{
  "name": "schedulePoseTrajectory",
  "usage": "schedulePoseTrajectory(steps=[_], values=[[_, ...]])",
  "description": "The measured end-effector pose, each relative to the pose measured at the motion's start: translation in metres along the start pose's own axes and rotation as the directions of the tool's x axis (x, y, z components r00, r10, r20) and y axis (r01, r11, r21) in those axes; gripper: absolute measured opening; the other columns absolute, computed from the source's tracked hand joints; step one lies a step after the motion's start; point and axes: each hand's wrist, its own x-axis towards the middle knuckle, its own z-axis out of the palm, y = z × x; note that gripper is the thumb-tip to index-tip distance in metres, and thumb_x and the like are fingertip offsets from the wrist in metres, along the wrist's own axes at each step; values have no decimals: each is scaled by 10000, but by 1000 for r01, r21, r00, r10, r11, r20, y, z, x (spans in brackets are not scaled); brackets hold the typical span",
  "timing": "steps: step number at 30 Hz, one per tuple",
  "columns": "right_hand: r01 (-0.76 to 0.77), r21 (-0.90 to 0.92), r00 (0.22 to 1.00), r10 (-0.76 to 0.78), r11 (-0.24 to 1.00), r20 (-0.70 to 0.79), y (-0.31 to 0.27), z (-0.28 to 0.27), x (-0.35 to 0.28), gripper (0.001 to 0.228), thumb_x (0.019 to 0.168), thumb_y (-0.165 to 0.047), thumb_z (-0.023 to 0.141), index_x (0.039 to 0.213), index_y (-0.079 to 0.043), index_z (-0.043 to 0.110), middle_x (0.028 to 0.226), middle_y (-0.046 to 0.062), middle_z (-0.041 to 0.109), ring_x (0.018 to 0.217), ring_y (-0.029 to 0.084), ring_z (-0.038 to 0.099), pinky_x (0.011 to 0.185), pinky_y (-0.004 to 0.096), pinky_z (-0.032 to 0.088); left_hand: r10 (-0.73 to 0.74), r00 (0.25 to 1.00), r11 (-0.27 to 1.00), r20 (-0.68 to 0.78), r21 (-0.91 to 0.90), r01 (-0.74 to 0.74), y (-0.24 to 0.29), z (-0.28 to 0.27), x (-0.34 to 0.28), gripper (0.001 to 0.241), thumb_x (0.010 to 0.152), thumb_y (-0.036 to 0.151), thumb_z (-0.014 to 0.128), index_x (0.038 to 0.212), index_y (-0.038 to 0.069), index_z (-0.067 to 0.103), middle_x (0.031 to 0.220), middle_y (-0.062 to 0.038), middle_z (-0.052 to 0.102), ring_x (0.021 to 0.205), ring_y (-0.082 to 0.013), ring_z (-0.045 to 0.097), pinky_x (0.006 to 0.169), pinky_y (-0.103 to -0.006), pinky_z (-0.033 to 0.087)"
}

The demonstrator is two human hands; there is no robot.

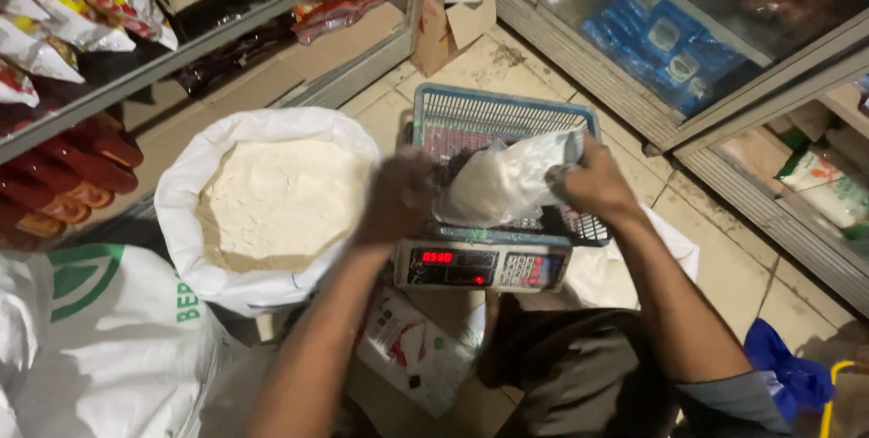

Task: Scooping flour from a bulk sack into smaller plastic bags, weighing them on a digital scale, and tying the bags.

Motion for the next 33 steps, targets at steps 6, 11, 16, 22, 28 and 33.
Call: schedulePoseTrajectory(steps=[6,11,16,22,28,33], values=[[-29,226,993,54,974,-105,29,-12,19,507,902,-91,667,1357,83,526,1011,316,639,729,394,681,468,442,592,70,997,898,31,433,-76,23,-63,29,107,802,130,662,893,84,693,904,-138,705,885,-387,692,802,-478,562],[-68,248,988,100,966,-118,27,-13,15,654,887,-37,608,1500,92,419,1194,410,577,775,432,658,501,472,623,-310,945,925,-102,196,325,59,-92,41,341,804,97,740,1144,60,738,1080,-158,736,1061,-359,695,957,-428,554],[-36,244,991,67,969,-118,32,-11,18,613,873,-43,620,1454,89,471,1167,397,596,735,416,662,488,460,626,-370,923,910,-103,160,382,53,-82,42,346,819,107,755,1160,61,728,1047,-121,751,1034,-327,714,958,-418,572],[-5,110,997,13,994,-72,-11,-10,-13,495,870,-80,603,1340,69,562,1113,352,654,924,486,678,632,572,572,-99,993,984,57,154,90,29,-31,11,90,831,114,584,792,70,653,743,-176,611,781,-435,631,705,-534,476],[1,-248,1000,0,969,6,-22,19,-10,570,881,-148,577,1443,-84,509,1158,239,712,1125,415,679,921,590,550,-436,799,900,414,221,376,68,11,-16,453,879,239,515,1285,101,662,1172,-226,702,1152,-445,644,979,-549,525],[29,-345,997,0,938,84,-32,28,-9,605,913,-136,547,1503,-44,449,1270,258,670,1261,427,614,1062,585,480,-586,654,796,478,189,575,86,12,-2,491,898,233,486,1362,163,632,1236,-193,701,1211,-400,645,986,-511,545]])
